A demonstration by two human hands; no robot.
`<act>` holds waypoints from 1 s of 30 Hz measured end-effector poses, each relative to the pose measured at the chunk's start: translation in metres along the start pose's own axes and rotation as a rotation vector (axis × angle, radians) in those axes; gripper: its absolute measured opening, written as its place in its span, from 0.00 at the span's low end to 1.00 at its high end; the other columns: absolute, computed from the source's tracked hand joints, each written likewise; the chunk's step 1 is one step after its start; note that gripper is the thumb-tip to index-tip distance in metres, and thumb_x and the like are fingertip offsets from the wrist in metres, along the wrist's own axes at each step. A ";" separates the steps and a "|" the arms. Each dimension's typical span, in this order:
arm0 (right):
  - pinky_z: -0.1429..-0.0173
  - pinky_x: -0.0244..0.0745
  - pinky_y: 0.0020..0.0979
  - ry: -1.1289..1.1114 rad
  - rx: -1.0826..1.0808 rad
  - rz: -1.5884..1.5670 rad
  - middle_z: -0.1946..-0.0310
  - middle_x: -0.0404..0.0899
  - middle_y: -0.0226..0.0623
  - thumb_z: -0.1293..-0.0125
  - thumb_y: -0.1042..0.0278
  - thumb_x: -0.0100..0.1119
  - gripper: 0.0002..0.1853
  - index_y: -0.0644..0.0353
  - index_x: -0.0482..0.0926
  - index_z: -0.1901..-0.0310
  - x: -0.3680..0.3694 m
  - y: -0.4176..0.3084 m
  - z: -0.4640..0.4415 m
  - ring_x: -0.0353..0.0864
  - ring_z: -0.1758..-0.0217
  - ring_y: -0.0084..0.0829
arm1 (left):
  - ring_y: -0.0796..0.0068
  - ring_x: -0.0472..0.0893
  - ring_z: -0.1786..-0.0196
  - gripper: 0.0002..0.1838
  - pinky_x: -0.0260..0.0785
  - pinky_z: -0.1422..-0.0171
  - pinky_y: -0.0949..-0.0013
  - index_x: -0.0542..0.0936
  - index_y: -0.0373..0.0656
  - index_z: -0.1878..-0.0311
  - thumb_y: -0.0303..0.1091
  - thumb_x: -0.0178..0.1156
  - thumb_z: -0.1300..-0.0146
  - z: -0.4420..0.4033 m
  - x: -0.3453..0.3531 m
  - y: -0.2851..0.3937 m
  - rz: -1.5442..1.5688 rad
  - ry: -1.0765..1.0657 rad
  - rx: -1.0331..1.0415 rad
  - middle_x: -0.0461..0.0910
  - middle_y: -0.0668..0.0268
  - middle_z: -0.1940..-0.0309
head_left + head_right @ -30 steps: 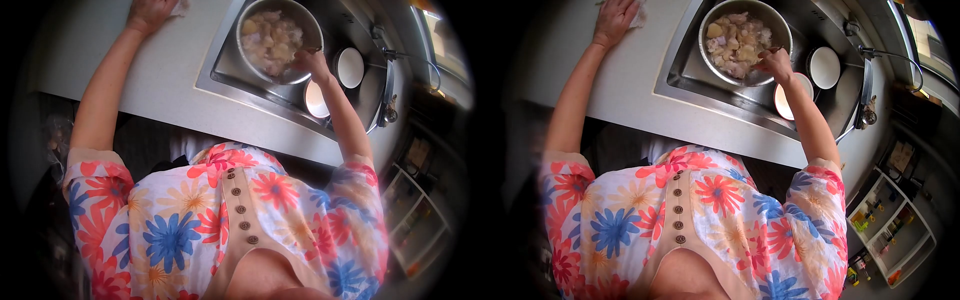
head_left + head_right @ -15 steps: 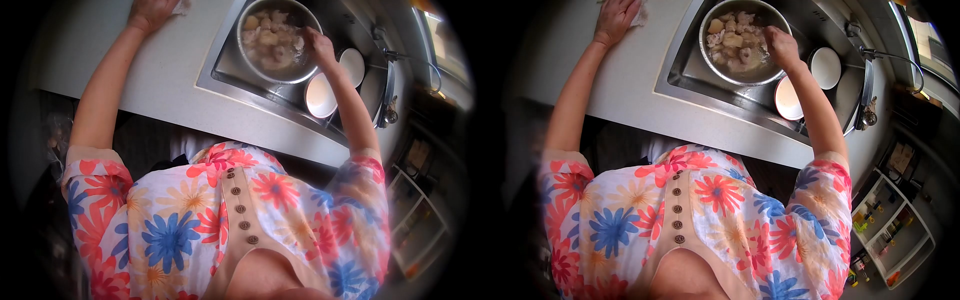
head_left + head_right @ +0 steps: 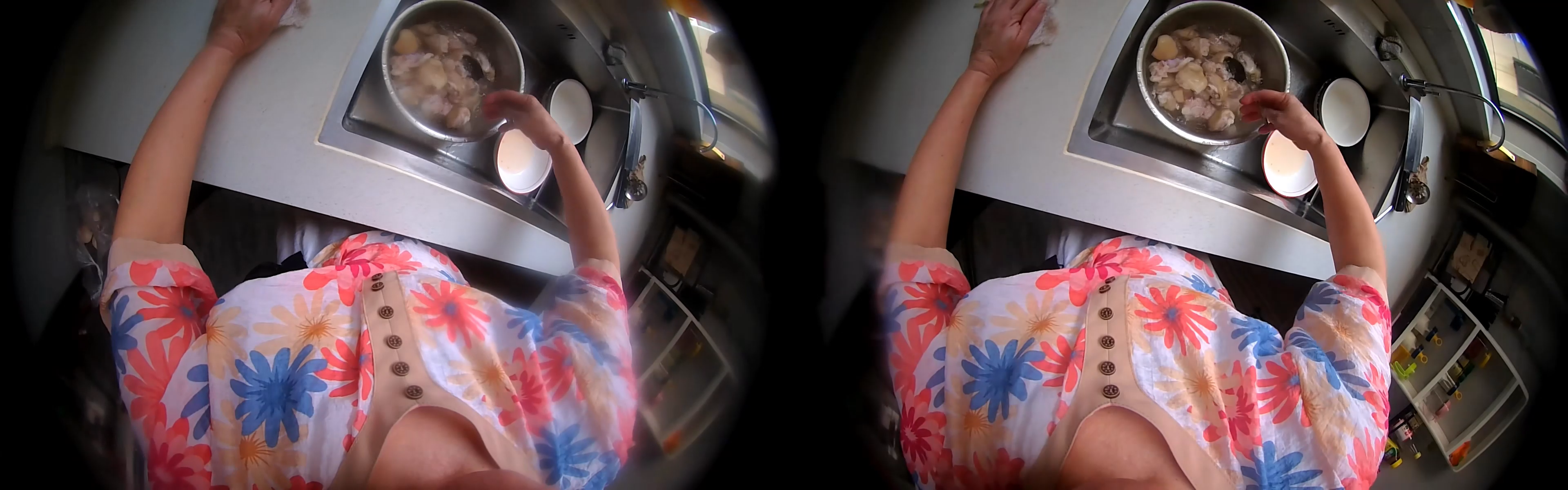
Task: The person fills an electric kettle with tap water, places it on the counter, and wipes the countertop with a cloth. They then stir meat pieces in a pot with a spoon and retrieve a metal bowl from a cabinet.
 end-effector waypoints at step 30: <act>0.58 0.73 0.25 0.601 -0.289 0.163 0.69 0.82 0.38 0.38 0.66 0.55 0.11 0.55 0.80 0.55 0.009 -0.026 0.008 0.81 0.65 0.23 | 0.55 0.65 0.40 0.17 0.52 0.35 0.55 0.75 0.45 0.49 0.39 0.47 0.38 0.001 0.003 -0.002 -0.034 0.026 0.052 0.69 0.54 0.44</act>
Point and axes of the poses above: each hand's wrist, its own z-axis away from the middle knuckle, its own x-axis out of the palm, y = z × x, the point moved 5 cm from there along -z, towards the middle knuckle
